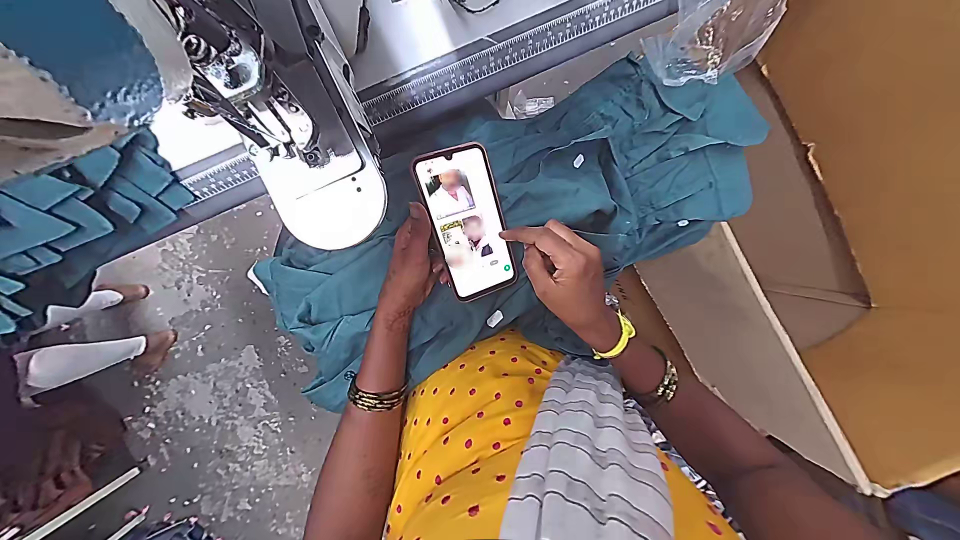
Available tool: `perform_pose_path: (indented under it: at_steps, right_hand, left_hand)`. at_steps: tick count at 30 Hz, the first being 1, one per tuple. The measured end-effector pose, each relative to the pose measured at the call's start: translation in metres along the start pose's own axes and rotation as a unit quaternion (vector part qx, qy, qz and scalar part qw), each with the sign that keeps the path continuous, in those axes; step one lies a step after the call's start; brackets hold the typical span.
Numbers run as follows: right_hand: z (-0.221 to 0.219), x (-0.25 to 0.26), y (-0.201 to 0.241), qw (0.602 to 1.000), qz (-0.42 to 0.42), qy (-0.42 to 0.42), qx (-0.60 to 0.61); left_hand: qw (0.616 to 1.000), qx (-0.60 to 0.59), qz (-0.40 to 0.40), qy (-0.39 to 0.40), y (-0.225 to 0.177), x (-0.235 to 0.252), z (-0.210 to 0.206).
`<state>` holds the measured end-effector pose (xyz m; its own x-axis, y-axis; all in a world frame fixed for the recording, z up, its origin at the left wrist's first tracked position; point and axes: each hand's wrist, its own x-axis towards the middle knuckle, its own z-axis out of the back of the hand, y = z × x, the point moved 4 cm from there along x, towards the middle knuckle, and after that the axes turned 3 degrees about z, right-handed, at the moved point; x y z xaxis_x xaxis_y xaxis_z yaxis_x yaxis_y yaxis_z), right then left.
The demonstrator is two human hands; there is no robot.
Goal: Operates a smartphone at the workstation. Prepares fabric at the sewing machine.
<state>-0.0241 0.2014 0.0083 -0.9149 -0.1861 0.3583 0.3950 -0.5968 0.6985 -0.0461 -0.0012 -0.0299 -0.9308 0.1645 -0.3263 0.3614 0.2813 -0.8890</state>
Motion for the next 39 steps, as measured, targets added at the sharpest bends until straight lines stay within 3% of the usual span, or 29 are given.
perform_pose_path:
  at_steps: [39]
  right_hand:
    - [0.0005, 0.0064, 0.0018, 1.000, 0.001, -0.012, -0.006]
  left_hand:
    - [1.000, -0.014, -0.019, 0.017, 0.0002, 0.0005, -0.0003]
